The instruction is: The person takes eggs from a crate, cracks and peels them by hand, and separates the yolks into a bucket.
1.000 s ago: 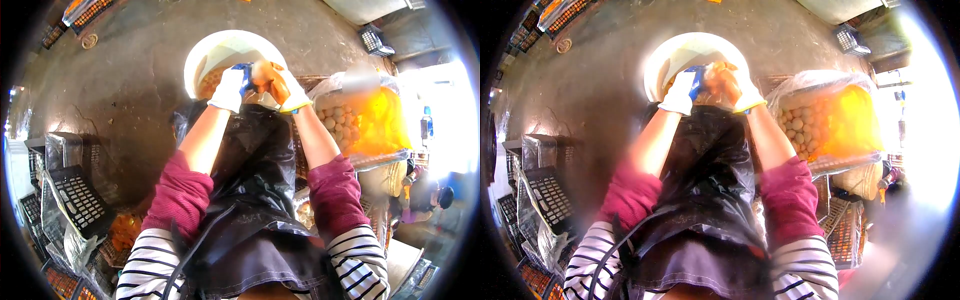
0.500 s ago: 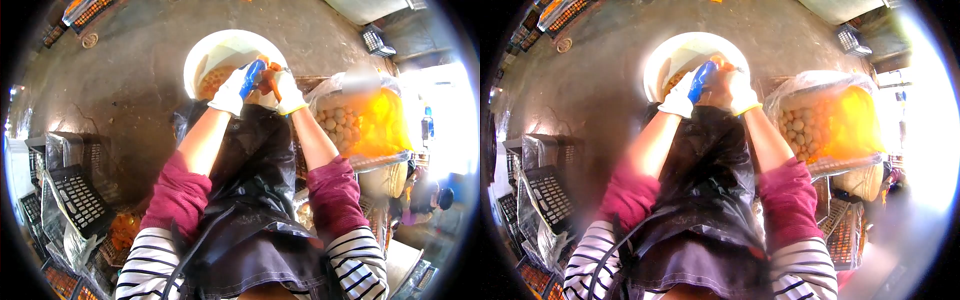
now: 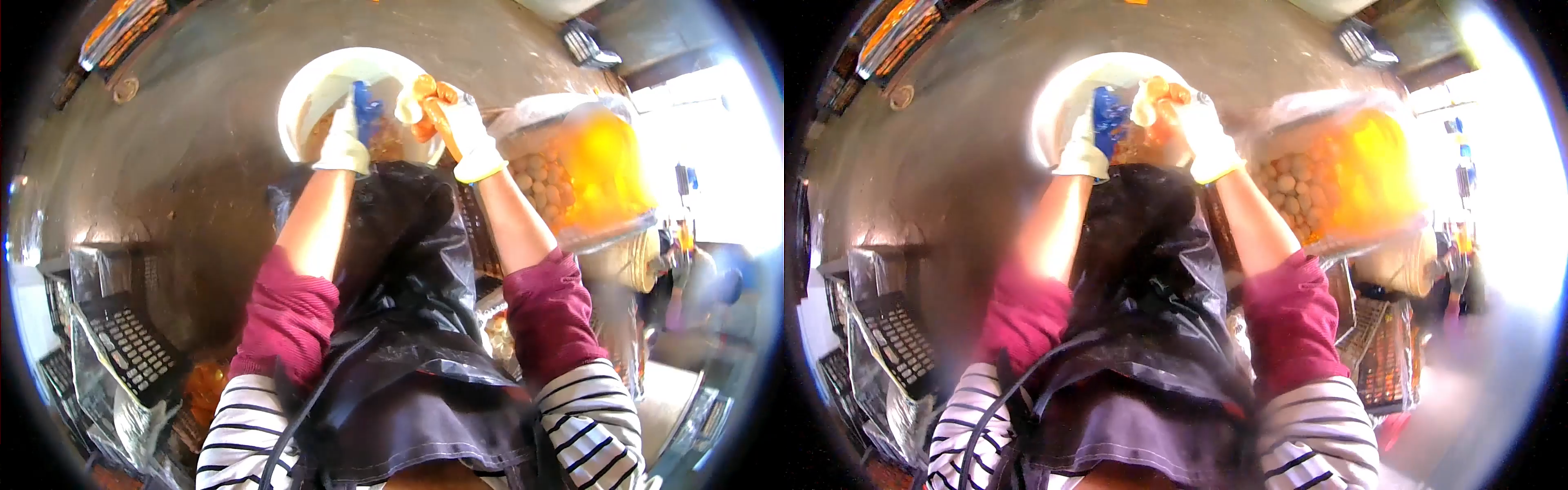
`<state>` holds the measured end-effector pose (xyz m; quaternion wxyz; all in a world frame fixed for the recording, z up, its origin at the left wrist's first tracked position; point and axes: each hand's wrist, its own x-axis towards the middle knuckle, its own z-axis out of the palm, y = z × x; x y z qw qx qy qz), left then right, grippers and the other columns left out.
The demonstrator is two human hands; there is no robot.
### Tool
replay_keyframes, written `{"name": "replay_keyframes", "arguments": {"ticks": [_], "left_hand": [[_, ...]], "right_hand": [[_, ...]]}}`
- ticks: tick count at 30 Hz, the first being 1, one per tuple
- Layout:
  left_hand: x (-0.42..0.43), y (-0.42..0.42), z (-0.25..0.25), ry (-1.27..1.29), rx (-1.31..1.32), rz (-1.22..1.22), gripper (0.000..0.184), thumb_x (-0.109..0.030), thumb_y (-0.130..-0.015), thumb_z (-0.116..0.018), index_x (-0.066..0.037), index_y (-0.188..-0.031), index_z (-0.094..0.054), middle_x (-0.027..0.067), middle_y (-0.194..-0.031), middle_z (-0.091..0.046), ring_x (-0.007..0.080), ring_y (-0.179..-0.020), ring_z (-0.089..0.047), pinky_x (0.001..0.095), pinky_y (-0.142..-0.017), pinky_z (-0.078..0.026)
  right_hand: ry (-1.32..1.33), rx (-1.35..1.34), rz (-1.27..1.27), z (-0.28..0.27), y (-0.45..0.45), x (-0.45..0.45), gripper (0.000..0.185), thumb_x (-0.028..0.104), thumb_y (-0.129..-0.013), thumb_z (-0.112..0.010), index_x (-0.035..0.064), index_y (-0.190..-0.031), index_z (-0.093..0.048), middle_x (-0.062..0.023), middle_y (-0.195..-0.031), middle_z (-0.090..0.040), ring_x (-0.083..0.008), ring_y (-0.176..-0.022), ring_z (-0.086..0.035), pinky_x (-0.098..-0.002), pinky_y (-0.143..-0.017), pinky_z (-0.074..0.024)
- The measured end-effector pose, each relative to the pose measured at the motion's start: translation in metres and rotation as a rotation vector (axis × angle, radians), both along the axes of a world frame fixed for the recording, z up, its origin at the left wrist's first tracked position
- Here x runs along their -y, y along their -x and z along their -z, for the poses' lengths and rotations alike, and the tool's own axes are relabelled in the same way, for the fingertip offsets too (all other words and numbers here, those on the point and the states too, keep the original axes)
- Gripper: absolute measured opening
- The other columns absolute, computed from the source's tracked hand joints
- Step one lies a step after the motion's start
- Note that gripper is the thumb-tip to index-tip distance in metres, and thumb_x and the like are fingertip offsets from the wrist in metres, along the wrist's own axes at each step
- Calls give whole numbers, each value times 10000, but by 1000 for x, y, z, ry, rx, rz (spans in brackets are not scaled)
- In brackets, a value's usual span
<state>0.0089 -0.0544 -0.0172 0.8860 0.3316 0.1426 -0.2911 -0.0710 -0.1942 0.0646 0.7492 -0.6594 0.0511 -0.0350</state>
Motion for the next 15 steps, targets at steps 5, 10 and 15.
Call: {"name": "replay_keyframes", "arguments": {"ticks": [5,10,15], "left_hand": [[-10,14,-9,-220,396,21,429,-415,-927,-425,-63,-1152,-525,88,-1041,-606,234,-945,-588,366,-816,-468],[-1,-7,29,-197,473,230,421,-354,-943,-419,-26,-1199,-488,110,-1088,-596,230,-976,-584,341,-833,-462],[-3,22,-25,-283,335,202,396,-326,-933,-454,-7,-1161,-510,121,-1078,-598,234,-990,-580,332,-822,-461]], "right_hand": [[399,161,58,-11,82,59,202,185,-873,-530,18,-968,-592,-51,-889,-611,-103,-662,-542,-238,-549,-444],[507,-340,384,26,285,136,306,269,-855,-546,31,-1045,-571,-116,-1003,-581,-209,-845,-567,-316,-707,-452],[1340,-1181,492,47,412,147,374,296,-797,-619,66,-1087,-563,-160,-1009,-609,-307,-924,-589,-337,-812,-459]]}}
